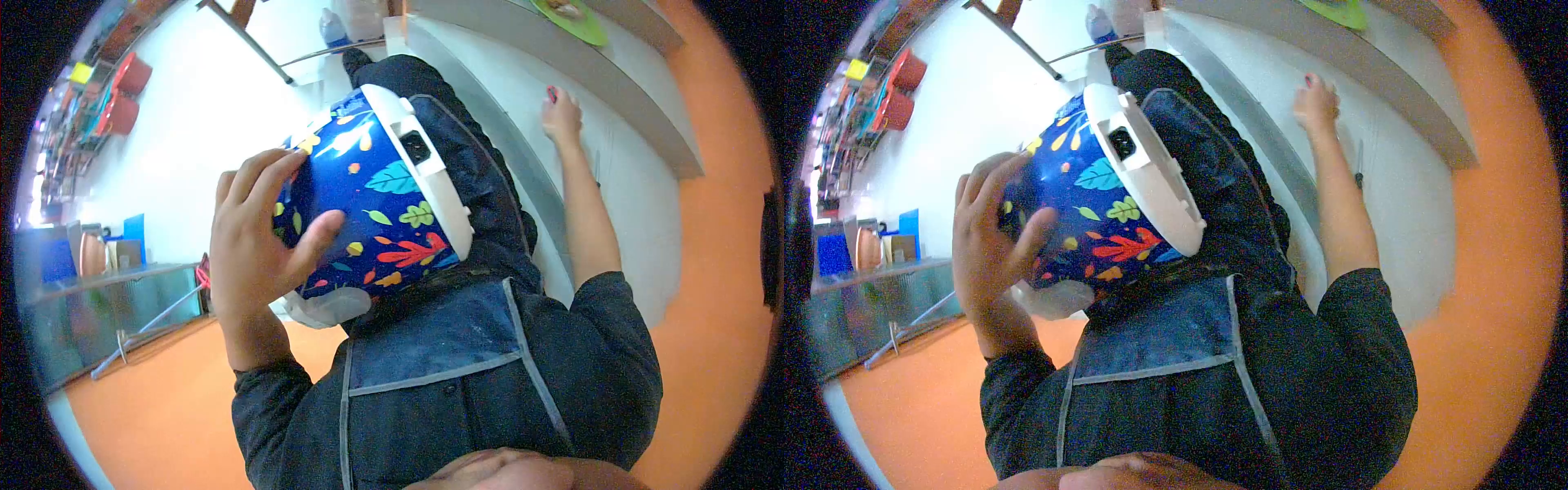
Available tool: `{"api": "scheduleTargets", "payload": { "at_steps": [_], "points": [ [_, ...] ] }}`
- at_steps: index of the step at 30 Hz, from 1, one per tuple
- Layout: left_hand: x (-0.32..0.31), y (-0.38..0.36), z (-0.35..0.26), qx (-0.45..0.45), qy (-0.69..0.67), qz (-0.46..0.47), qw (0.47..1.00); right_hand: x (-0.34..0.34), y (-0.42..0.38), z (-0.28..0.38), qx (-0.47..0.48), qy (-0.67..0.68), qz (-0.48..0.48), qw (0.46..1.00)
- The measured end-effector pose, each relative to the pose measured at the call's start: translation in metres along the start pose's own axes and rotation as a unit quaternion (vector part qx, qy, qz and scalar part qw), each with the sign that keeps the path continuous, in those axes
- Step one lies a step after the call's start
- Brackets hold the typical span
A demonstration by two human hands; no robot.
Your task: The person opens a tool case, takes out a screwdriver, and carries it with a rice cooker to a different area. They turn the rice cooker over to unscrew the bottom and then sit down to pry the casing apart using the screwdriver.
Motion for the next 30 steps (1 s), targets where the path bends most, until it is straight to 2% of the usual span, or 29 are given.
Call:
{"api": "scheduleTargets", "payload": {
  "at_steps": [3, 6, 9, 10, 11, 12, 13, 15, 18, 21, 26, 30],
  "points": [
    [-0.004, 0.007, -0.001, -0.001, -0.025, 0.017, 1.0, -0.04, 0.024, -0.04, 0.045, -0.092, -0.004, 0.995],
    [-0.01, 0.015, -0.004, 0.012, -0.094, 0.052, 0.994, -0.055, 0.051, -0.051, 0.032, -0.065, 0.112, 0.991],
    [-0.014, 0.025, -0.011, -0.048, -0.05, 0.059, 0.996, -0.036, 0.03, -0.028, 0.093, 0.078, 0.099, 0.988],
    [-0.016, 0.028, -0.012, -0.053, -0.035, 0.091, 0.994, -0.018, 0.023, -0.017, 0.057, 0.231, 0.139, 0.961],
    [-0.017, 0.032, -0.013, -0.063, -0.029, 0.1, 0.993, 0.006, 0.009, -0.004, 0.017, 0.378, 0.178, 0.908],
    [-0.019, 0.037, -0.013, -0.073, -0.023, 0.11, 0.991, 0.045, -0.021, 0.024, 0.064, 0.55, 0.154, 0.819],
    [-0.02, 0.042, -0.012, -0.083, -0.018, 0.119, 0.989, 0.085, -0.051, 0.047, 0.109, 0.699, 0.121, 0.696],
    [-0.023, 0.048, -0.008, -0.08, -0.018, 0.122, 0.989, 0.13, -0.082, 0.061, 0.187, 0.798, 0.124, 0.559],
    [-0.029, 0.058, 0.01, -0.082, -0.066, 0.119, 0.987, 0.175, -0.127, 0.087, 0.227, 0.784, 0.119, 0.565],
    [-0.03, 0.065, 0.022, -0.058, -0.093, 0.129, 0.985, 0.178, -0.15, 0.096, 0.295, 0.769, 0.134, 0.551],
    [-0.029, 0.069, 0.029, -0.029, -0.107, 0.141, 0.984, 0.186, -0.182, 0.121, 0.307, 0.713, 0.085, 0.625],
    [-0.028, 0.07, 0.028, -0.012, -0.107, 0.148, 0.983, 0.189, -0.191, 0.132, 0.322, 0.701, 0.065, 0.633]
  ]
}}
Point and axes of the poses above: each hand's wrist, its own y-axis towards the middle knuckle, its own x-axis out of the back of the hand, z = x × y, the point moved 2 cm from there along y, towards the middle knuckle, and after that the axes turned 9 degrees about z, right-handed, at the moved point
